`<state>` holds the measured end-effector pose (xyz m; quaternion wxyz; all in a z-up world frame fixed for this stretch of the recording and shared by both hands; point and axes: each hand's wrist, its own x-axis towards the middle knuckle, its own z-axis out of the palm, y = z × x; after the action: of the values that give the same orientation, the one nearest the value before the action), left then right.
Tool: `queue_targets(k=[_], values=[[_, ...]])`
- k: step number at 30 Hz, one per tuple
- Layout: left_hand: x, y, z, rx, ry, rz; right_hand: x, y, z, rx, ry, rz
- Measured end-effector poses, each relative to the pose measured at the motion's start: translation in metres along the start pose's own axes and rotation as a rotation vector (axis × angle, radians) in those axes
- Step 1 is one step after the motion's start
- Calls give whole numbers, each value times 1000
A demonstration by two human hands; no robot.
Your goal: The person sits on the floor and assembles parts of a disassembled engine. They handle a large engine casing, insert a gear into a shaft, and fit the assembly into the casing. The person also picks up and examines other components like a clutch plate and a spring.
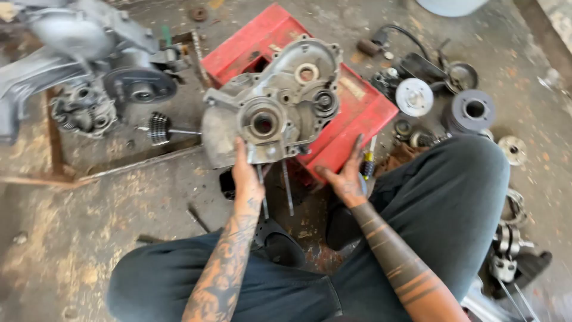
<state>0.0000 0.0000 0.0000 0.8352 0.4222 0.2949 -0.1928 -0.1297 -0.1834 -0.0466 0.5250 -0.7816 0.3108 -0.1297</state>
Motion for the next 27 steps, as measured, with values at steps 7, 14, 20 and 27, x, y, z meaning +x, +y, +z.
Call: queue_targets(k=[7, 14, 20, 27], values=[[-8, -9, 22, -121, -62, 11, 53, 23, -27, 267, -79, -90], [17, -36, 41, -136, -119, 32, 87, 9, -52, 242, -90, -102], [11, -26, 56, -94, -151, 83, 95, -3, -60, 196, -77, -100], [74, -50, 49, -8, -154, 156, 101, 20, -65, 243, -63, -174]])
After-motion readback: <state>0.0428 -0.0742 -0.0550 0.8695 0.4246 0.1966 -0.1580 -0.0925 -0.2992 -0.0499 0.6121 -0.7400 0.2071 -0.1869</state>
